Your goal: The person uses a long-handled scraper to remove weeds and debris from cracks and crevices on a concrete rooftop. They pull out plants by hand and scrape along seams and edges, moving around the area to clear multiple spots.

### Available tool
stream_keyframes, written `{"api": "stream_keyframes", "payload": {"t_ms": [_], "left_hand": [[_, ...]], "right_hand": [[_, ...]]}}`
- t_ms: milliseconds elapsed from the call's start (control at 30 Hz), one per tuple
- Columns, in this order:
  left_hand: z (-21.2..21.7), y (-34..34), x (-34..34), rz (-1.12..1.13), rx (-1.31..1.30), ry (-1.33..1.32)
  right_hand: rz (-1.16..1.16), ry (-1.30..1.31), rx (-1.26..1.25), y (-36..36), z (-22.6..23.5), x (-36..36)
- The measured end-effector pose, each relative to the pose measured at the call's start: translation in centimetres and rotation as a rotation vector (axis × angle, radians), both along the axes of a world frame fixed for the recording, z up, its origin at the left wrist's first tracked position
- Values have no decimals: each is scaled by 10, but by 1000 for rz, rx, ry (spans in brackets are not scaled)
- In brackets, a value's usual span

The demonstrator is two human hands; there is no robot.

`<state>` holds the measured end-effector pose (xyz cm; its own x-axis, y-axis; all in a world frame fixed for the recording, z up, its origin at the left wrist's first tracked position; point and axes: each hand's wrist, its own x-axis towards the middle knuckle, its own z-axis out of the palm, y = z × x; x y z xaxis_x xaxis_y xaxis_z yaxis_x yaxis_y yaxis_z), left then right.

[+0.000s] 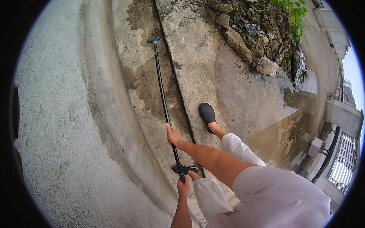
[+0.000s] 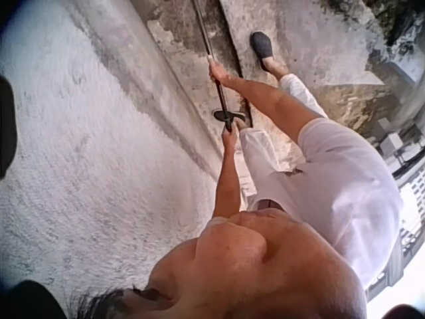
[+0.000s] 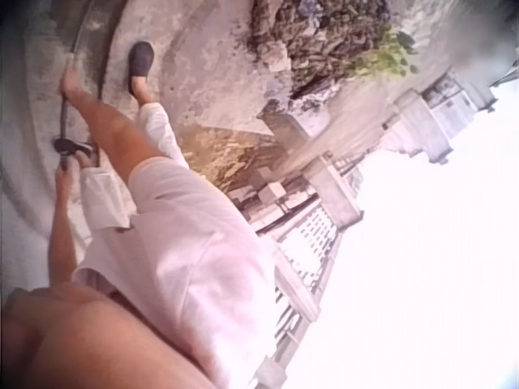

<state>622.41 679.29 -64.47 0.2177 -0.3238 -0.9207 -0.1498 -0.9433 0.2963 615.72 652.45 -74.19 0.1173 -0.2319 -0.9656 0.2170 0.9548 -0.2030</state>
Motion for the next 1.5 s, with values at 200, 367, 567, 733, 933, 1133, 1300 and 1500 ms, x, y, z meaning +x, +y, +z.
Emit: {"api": "stream_keyframes", "payload": {"t_ms": [200, 367, 567, 733, 933, 1133, 1300, 1500], "left_hand": [[-2, -35, 2, 190, 82, 227], [21, -40, -4, 254, 132, 251], [24, 17, -16, -27, -161, -154], [-4, -15, -13, 37, -92, -42], [-7, -87, -29, -60, -258, -73], [13, -84, -48, 101, -40, 60], [24, -76, -66, 101, 94, -2], [38, -202, -68, 196, 22, 134]], "right_hand": [[115, 81, 26, -21, -11, -4], [136, 137, 12, -10, 1, 0], [120, 75, 34, 10, 25, 6], [30, 26, -39, -37, 15, -3], [114, 135, -125, -98, -5, -16], [251, 276, -207, -81, 1, -25], [278, 234, -183, -78, 16, -33], [185, 193, -332, -131, 18, -50]]}}
